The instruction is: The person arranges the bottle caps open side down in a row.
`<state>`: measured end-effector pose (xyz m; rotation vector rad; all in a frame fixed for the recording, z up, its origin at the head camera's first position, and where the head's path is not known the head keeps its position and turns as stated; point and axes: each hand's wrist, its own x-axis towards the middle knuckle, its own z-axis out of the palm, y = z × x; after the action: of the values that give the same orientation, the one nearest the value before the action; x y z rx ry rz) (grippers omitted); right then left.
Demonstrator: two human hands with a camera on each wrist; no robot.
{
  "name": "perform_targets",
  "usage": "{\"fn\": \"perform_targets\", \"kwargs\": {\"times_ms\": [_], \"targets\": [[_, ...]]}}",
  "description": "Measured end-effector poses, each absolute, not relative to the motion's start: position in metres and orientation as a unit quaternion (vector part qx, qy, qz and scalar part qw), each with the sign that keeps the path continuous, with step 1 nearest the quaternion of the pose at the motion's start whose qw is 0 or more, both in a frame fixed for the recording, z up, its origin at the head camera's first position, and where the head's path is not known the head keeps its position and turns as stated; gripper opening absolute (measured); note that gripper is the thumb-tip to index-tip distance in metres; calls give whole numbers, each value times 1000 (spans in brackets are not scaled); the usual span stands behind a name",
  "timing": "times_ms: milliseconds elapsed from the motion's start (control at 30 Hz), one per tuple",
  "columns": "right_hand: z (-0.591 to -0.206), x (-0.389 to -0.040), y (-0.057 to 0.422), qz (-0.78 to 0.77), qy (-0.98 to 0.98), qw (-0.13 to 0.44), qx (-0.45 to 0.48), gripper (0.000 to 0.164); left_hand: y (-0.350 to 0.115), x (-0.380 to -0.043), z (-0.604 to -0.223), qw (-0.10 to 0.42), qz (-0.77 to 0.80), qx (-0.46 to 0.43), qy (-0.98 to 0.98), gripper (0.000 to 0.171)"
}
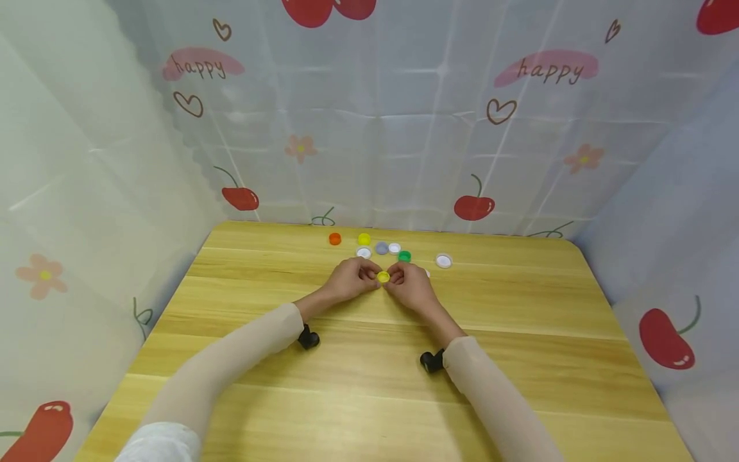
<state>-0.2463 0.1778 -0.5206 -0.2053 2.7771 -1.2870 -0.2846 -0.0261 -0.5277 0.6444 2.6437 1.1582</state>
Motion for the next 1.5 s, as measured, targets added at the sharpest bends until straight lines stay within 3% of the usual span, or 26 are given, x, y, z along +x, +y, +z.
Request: {"fn": "perform_targets", "kwargs": {"times_ms": [367,667,867,1200,1333,1500], "targets": [[-524,-248,177,-418,904,37,-81,27,-27,-282,-529,79,374,218,898,26],[-520,-234,187,-439,886,32,-147,25,-44,-278,-527,101,434,280,850,28],[-515,-205,194,-497,846,55,-187,26,-56,-252,-521,122,471,316,815,27],[-505,-162,199,-535,810,37,-237,32,-60,-196,-511,104,529,316,780,26],[-505,-154,199,-536,808,37,-243,33,-61,-187,-512,121,534,305,779,26],[-505,-152,200,-539,804,23,-250,31,-61,-186,-508,187,560,274,759,24]]}}
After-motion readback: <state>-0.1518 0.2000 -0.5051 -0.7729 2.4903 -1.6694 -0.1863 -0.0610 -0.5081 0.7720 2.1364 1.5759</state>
